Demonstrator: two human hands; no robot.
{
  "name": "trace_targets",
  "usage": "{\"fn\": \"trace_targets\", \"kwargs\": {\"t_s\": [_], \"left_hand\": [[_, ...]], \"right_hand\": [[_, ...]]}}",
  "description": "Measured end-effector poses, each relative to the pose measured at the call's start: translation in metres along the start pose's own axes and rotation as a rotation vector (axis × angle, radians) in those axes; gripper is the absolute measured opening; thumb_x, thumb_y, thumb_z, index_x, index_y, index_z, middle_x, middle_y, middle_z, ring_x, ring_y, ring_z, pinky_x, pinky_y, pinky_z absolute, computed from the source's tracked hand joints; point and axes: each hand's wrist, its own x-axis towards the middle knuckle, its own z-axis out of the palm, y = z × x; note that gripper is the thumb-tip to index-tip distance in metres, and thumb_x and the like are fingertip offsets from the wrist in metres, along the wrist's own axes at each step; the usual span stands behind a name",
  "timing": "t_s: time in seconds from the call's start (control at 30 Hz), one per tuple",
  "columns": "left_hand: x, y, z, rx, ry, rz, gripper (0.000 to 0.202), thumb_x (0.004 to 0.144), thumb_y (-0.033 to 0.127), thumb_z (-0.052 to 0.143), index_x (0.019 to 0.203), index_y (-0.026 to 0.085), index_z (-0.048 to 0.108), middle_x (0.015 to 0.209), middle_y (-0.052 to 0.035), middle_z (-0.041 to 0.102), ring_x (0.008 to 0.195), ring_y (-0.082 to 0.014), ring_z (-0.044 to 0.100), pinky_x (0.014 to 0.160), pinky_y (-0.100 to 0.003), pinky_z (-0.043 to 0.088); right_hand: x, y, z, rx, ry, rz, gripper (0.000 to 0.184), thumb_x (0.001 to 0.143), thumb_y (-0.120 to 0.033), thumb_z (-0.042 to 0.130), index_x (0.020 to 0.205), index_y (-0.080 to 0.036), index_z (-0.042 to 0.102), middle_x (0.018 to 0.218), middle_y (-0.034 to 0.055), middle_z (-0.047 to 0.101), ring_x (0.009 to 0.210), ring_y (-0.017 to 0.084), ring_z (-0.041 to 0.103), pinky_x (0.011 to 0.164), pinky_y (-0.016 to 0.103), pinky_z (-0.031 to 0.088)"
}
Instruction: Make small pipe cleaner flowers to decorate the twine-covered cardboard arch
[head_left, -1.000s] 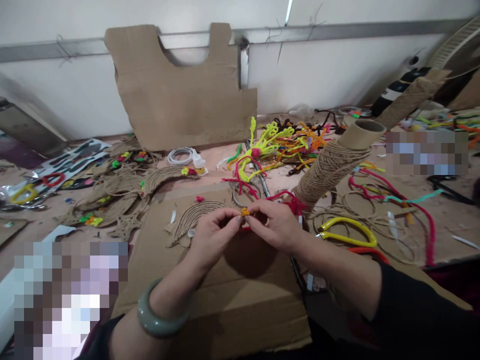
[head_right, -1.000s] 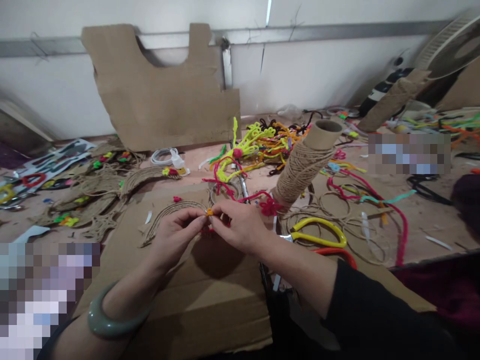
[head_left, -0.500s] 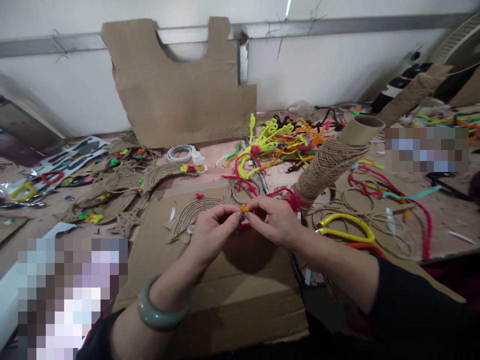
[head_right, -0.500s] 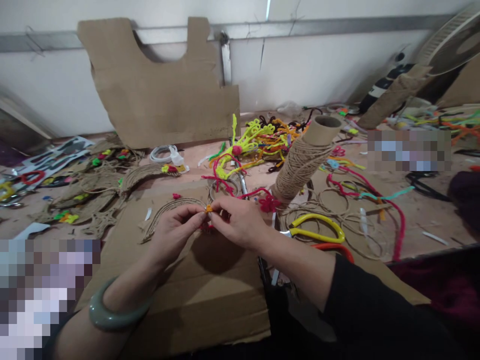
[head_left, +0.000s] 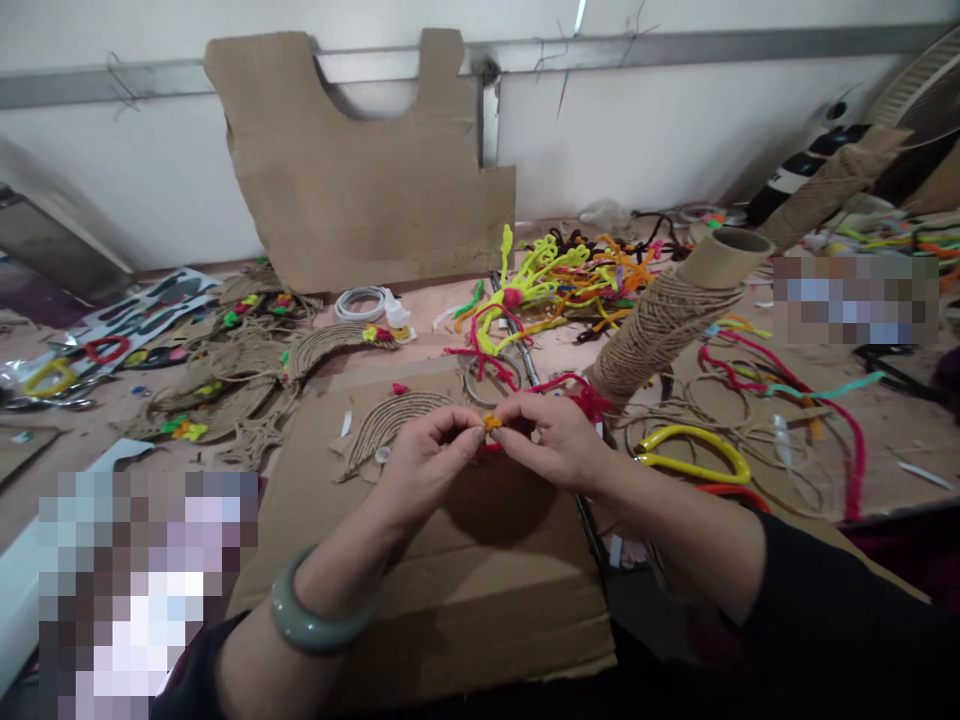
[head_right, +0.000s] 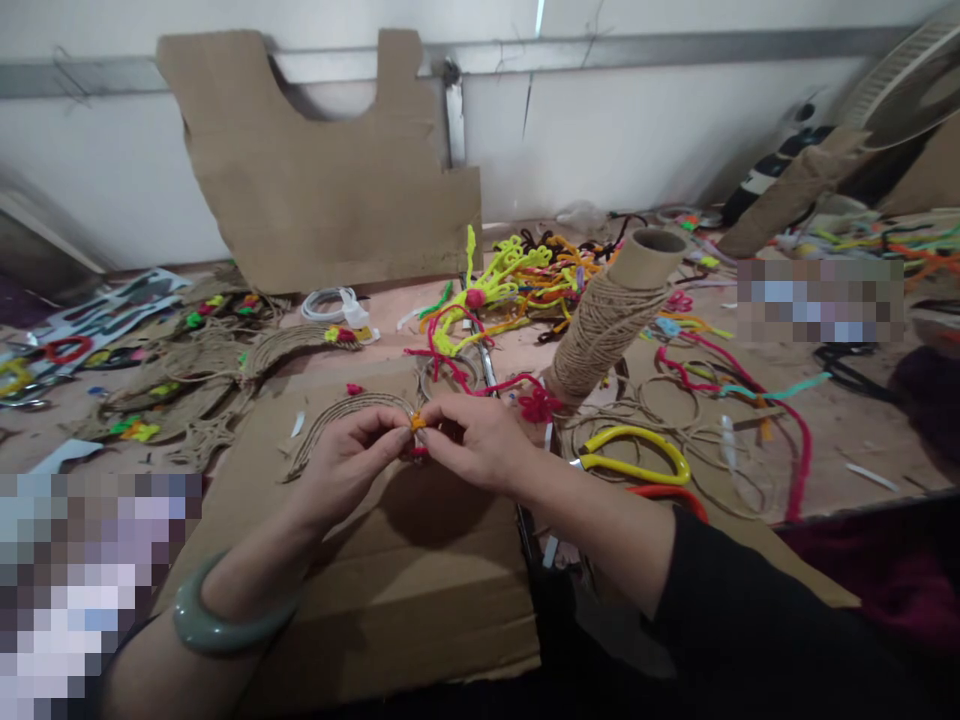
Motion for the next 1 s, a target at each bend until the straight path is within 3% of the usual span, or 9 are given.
{"fn": "trace_targets", "kwargs": {"t_s": [0.23,0.53,0.73,1.0], "left_hand": [[0.0002,-0.0015,0.0003,-0.064,0.002,-0.003,0.016,0.077,0.029,0.059,0.07,0.014,0.06,0.062,-0.0006,0.058,0.059,-0.0103,0.053,0.058,-0.023,0.045],[0.0022,0.0027,0.0015,-0.184,0.164,-0.088,0.017,0.061,0.024,0.073,0.067,0.015,0.06,0.062,0.0014,0.06,0.055,-0.0081,0.053,0.054,-0.02,0.046],[0.0027,0.0026,0.0023,-0.256,0.116,-0.136,0.021,0.058,0.023,0.075,0.068,0.015,0.059,0.063,0.001,0.06,0.058,-0.0093,0.056,0.057,-0.022,0.048],[0.0011,0.0,-0.001,-0.32,0.007,-0.171,0.023,0.057,0.022,0.076,0.07,0.016,0.058,0.065,0.0014,0.058,0.058,-0.0089,0.053,0.054,-0.021,0.043]], "right_hand": [[0.0004,-0.0016,-0.0011,-0.012,0.028,-0.018,0.009,0.078,-0.016,0.051,0.078,-0.016,0.06,0.062,-0.0014,0.06,0.053,0.007,0.051,0.051,0.018,0.039],[0.0009,-0.0035,-0.0015,0.053,0.025,0.055,0.009,0.077,-0.017,0.051,0.076,-0.016,0.06,0.06,-0.0024,0.058,0.052,0.007,0.049,0.049,0.018,0.037],[0.0012,-0.0034,0.0,0.138,-0.02,0.075,0.009,0.076,-0.017,0.051,0.077,-0.016,0.059,0.062,-0.0016,0.059,0.054,0.008,0.051,0.05,0.018,0.038],[0.0015,-0.0052,-0.0023,0.264,-0.119,-0.004,0.006,0.076,-0.017,0.05,0.074,-0.016,0.056,0.064,-0.0009,0.059,0.054,0.007,0.05,0.048,0.016,0.037]]}}
